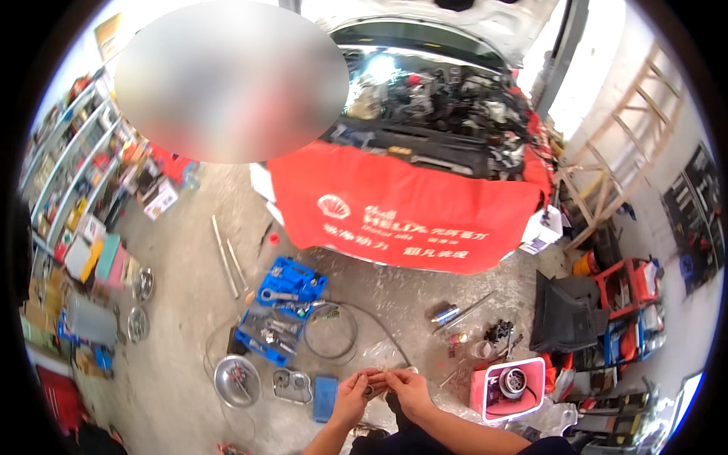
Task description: The person marks a gear with a pen, wipes components with a cloth, and handles parts inside an engine bay.
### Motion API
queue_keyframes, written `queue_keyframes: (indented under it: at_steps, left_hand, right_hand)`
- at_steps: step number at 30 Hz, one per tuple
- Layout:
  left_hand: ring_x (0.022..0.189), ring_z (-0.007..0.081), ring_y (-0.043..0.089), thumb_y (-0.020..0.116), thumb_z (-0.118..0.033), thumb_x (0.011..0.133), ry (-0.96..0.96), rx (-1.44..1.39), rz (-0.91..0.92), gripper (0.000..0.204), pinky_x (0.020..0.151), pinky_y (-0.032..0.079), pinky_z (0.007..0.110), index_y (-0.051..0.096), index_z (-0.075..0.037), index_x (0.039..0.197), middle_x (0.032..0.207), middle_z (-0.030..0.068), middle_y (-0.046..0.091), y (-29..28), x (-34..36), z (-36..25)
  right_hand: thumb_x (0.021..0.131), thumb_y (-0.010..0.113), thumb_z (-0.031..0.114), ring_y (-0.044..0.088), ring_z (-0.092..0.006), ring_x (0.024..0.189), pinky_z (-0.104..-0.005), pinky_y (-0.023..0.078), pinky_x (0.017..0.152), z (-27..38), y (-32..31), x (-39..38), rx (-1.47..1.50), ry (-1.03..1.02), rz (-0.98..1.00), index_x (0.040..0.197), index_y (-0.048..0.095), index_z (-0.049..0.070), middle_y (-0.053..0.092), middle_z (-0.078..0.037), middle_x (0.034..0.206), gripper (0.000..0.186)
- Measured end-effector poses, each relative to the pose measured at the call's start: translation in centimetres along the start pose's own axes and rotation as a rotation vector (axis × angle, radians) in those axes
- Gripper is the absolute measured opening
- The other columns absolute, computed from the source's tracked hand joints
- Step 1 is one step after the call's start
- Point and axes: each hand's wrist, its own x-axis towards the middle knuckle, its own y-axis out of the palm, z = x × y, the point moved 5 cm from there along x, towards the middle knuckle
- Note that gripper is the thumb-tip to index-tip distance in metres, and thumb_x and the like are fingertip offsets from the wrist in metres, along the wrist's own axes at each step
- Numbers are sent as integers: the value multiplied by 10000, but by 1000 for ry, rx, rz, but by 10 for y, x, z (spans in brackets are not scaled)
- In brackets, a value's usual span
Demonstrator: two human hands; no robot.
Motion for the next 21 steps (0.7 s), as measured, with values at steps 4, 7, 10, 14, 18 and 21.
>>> queue_keyframes:
  at_steps: [4,7,10,14,18,21]
  left_hand:
    - [1032,249,638,411,-200,1036,-59,161,-78,309,897,529,376,515,26,1219,1130,164,646,31,39,-6]
    - [958,240,655,419,-193,1030,-78,249,-234,292,820,557,377,526,22,1195,1083,161,655,12,69,-5]
    - [886,233,665,433,-179,1019,-69,329,-357,271,770,570,365,534,19,1173,1009,147,660,-5,104,-12]
    - [757,186,652,467,-178,1006,168,385,-462,233,678,559,302,561,2,1120,885,99,654,-74,140,-52]
    - [696,133,609,483,-205,1005,231,457,-521,222,583,514,269,590,-19,1059,827,57,634,-51,201,-118]
    - [549,77,498,518,-203,992,236,399,-561,198,465,407,255,630,-46,950,704,4,560,-15,255,-184]
  right_hand:
    - [970,572,141,605,-106,727,-239,474,644,76,-74,6,-104,-223,-113,1013,642,-32,666,-52,827,191]
    - [972,568,141,607,-110,696,-246,486,624,84,-143,26,-148,-113,-220,983,635,-17,661,-59,806,172]
    - [957,570,136,620,-121,657,-260,490,561,32,-229,39,-329,-79,-313,978,627,-18,666,-74,790,165]
    - [946,551,113,635,-135,639,-282,491,506,0,-254,46,-304,116,-364,1064,607,-4,668,-89,774,176]
    - [927,526,54,626,-121,682,-265,496,561,20,-270,76,-289,167,-355,976,617,-16,665,-70,823,125]
    - [936,479,56,600,-115,628,-285,493,514,57,-269,126,-489,16,-338,1101,599,19,649,-66,806,207]
